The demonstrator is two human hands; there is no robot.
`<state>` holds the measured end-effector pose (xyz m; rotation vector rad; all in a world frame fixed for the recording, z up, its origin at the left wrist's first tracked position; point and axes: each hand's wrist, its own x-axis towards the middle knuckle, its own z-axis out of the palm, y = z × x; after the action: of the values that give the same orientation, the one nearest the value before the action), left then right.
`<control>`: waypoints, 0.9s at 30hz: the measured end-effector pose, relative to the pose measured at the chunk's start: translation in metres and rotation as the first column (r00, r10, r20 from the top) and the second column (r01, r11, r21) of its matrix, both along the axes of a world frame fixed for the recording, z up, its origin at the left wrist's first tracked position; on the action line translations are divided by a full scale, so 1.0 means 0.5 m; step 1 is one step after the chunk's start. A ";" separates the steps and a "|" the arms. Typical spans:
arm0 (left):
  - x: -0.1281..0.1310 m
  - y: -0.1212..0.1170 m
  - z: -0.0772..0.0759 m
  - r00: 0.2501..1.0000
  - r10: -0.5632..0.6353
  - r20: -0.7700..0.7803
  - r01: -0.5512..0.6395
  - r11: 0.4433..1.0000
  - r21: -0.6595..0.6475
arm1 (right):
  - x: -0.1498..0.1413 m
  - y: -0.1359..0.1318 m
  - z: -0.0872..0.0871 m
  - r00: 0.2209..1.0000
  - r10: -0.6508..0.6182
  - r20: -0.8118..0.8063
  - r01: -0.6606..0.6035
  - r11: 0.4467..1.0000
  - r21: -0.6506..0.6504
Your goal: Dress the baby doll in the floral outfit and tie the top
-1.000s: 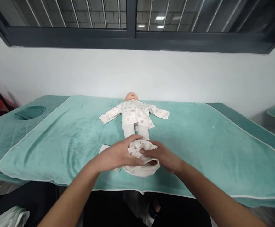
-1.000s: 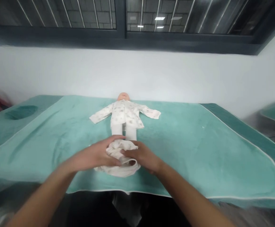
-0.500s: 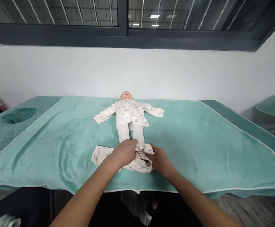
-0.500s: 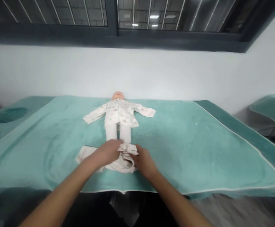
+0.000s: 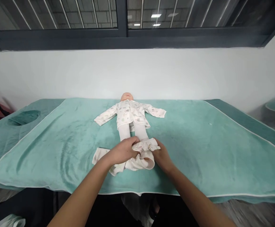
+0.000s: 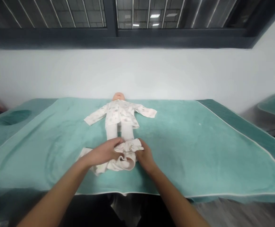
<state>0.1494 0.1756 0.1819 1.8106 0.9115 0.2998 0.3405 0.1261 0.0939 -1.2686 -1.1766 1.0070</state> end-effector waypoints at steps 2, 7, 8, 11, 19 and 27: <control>0.008 0.010 -0.009 0.998 0.061 -0.033 -0.058 0.994 0.091 | 0.001 0.012 0.002 1.000 0.012 -0.029 -0.012 1.000 -0.024; 0.031 0.023 -0.023 0.966 0.249 0.061 -0.257 0.933 0.253 | 0.016 0.029 0.011 0.941 0.149 -0.304 -0.169 0.985 -0.039; 0.034 0.023 -0.024 0.951 0.288 0.116 -0.308 0.921 0.239 | 0.019 0.030 0.013 0.910 0.194 -0.366 -0.221 0.975 -0.033; 0.037 0.021 -0.019 0.889 0.372 0.266 -0.406 0.910 0.085 | 0.026 0.029 0.018 0.852 0.258 -0.456 -0.305 0.952 -0.032; 0.012 0.033 -0.009 0.896 0.232 0.377 -0.115 0.944 -0.308 | 0.051 0.067 0.008 0.961 0.154 -0.230 -0.160 0.987 -0.007; 0.023 0.075 -0.029 0.733 0.499 0.462 -0.262 0.834 -0.485 | 0.074 0.118 0.005 0.870 0.128 -0.476 -0.142 0.990 0.007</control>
<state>0.1611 0.2132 0.1673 1.0364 0.8274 0.8286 0.3775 0.1854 0.0964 -0.8909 -0.8732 1.3528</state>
